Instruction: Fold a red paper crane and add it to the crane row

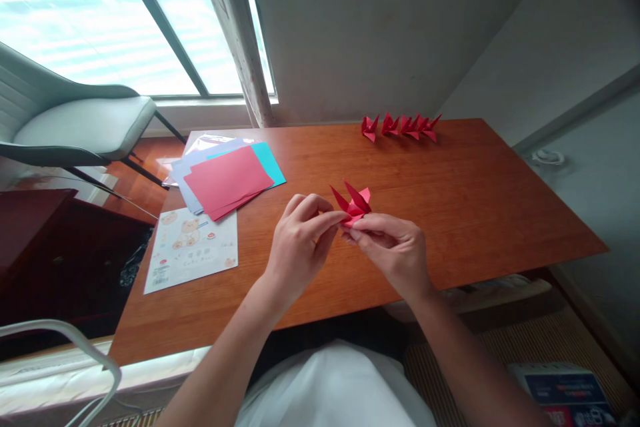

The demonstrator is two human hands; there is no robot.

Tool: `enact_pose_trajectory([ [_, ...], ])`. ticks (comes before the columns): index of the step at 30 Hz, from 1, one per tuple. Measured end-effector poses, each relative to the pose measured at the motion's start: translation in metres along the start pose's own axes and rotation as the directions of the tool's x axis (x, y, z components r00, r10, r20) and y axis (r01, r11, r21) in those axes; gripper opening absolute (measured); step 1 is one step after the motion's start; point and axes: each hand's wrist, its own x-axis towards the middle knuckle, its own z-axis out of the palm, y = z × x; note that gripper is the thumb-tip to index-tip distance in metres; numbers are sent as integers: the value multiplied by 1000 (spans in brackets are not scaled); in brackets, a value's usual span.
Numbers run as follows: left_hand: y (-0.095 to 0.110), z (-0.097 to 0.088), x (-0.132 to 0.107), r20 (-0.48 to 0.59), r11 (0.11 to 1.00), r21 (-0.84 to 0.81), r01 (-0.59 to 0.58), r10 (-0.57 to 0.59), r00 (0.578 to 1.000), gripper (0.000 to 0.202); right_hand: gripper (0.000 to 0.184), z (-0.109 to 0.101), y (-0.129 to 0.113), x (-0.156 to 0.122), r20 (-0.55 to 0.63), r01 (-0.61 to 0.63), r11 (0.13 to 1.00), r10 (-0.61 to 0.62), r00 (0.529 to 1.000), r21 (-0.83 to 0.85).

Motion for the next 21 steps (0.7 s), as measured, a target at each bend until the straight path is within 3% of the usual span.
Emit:
enact_pose_trajectory([
  [5,1,-1,2,-2,999,26,-26,26,1000,17,20,-2,-2,1,10,28,999,-27,1000,-18],
  [11,2,3,-4,-70,989,147,-25,36,997,16,7,1,0,2,5,-190,967,192,981,168],
  [14,1,4,-8,-104,978,205,-28,50,993,18,13,-1,3,-2,18,-244,961,243,970,132],
  [16,0,3,-9,-111,972,232,-44,71,991,21,15,-3,3,-2,-41,-183,983,182,983,-23],
  [18,-2,2,-9,-106,971,231,-56,82,991,22,15,-7,1,0,-50,-30,961,17,999,-274],
  [21,-1,3,-9,-82,988,149,-45,58,995,22,19,-10,-2,6,88,235,809,-223,971,-539],
])
